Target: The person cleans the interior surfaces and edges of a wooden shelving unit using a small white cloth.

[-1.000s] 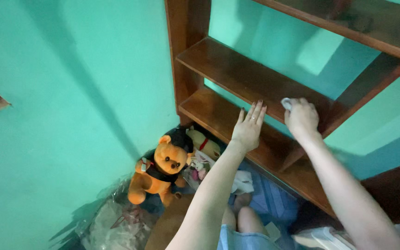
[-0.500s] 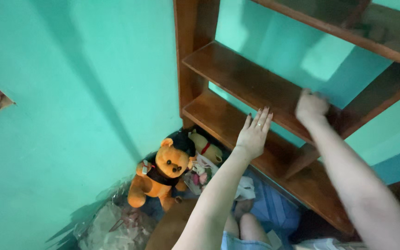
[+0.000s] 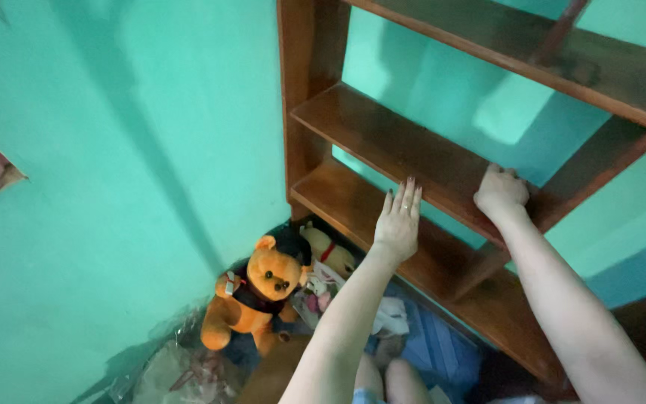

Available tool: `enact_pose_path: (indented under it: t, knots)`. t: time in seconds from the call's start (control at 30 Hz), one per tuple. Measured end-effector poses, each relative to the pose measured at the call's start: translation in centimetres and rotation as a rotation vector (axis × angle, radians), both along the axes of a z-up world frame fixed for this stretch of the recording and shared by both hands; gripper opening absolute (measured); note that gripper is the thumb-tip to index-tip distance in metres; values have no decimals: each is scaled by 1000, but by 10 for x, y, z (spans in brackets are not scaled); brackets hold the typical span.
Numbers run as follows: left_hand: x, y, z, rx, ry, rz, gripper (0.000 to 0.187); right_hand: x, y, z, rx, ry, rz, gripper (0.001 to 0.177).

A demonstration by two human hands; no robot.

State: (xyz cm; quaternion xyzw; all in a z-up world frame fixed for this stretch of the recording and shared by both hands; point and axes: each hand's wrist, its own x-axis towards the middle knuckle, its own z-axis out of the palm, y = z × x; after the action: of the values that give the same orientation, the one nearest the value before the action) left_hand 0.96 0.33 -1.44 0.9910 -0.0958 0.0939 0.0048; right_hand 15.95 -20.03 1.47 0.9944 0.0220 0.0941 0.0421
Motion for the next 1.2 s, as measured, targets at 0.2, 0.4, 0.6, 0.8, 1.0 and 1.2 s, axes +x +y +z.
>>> enact_pose_path:
  t: [0.2,0.4,0.6,0.8,1.0,1.2]
  knots:
    - [2,9,-3,-112,-58,-15,106,13,63,-25,222,-250,414,37]
    - [3,15,-9,-148,-61,-63,113,22,58,-29,272,-261,370,33]
    - [22,35,-19,-290,-148,-2,111,69,99,-24,228,-208,413,39]
    - [37,62,-41,-394,-203,96,99,31,207,4,424,-28,682,33]
    - [45,87,-44,-199,-179,-10,94,43,261,7,477,-145,835,27]
    - [58,97,-46,-195,-75,-51,80,71,348,3,313,-283,946,31]
